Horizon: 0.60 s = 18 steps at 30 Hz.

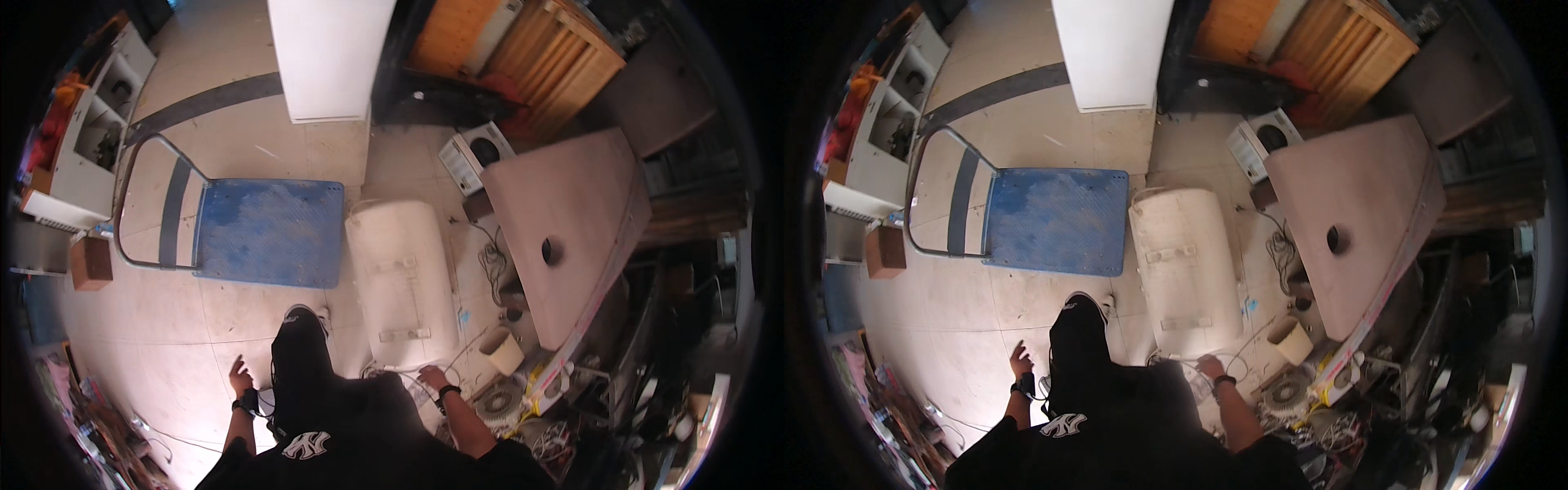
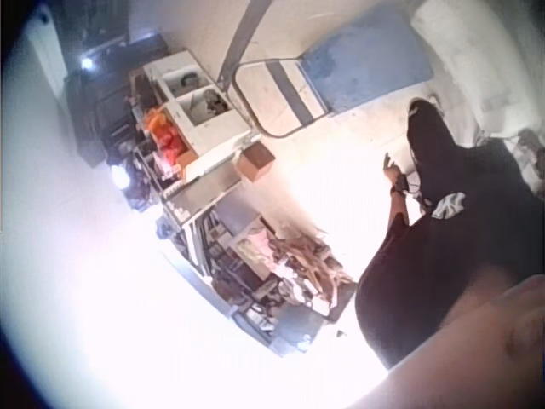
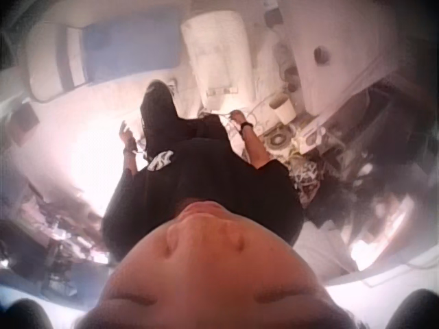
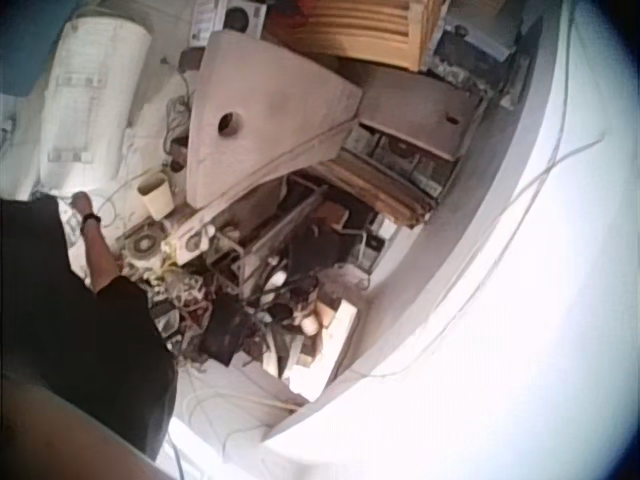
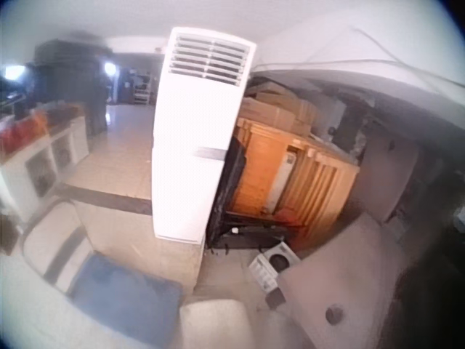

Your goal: The person moves a large cylindrical water heater by lifting it onto a blue flatbed trolley, pushing the trolley across a cluttered workshop floor, and then positioning the heater next to other appliances.

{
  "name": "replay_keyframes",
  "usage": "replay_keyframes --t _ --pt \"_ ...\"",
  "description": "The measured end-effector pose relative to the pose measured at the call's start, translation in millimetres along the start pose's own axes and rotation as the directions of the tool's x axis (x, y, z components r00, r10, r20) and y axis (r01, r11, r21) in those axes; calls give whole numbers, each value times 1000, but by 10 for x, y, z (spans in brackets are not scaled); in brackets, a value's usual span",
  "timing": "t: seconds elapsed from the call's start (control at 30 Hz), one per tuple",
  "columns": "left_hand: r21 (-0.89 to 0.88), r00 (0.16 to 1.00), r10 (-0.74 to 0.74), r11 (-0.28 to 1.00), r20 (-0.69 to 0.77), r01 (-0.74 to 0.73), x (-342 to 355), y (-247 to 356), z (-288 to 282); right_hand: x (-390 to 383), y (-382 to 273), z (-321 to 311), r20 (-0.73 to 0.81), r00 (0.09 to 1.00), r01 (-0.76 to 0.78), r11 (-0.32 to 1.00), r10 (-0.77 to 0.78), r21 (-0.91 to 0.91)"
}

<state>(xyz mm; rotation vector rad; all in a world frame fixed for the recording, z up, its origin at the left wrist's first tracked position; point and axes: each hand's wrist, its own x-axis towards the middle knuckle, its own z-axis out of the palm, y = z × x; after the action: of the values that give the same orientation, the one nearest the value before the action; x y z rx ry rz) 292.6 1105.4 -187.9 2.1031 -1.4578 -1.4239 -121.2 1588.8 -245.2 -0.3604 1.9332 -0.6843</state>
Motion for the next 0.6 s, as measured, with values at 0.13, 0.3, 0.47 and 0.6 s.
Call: replay_keyframes --t 0.13,0.3,0.47,0.6 --pt "394 840 487 839 -239 -374 1260 516 -1015 -664 -427 -274 -12 907 -304 676 420 672" --pt "773 475 771 582 -425 -253 2957 2781 -1997 -1389 -1212 63 -319 693 -285 652 647 703" --pt "635 848 527 675 -59 -376 4742 3457 -3183 -1185 -1885 1068 310 932 -309 855 186 416" --pt "127 962 143 976 234 -176 4719 3675 -2344 -1006 -2577 1462 4 987 -162 984 163 -68"
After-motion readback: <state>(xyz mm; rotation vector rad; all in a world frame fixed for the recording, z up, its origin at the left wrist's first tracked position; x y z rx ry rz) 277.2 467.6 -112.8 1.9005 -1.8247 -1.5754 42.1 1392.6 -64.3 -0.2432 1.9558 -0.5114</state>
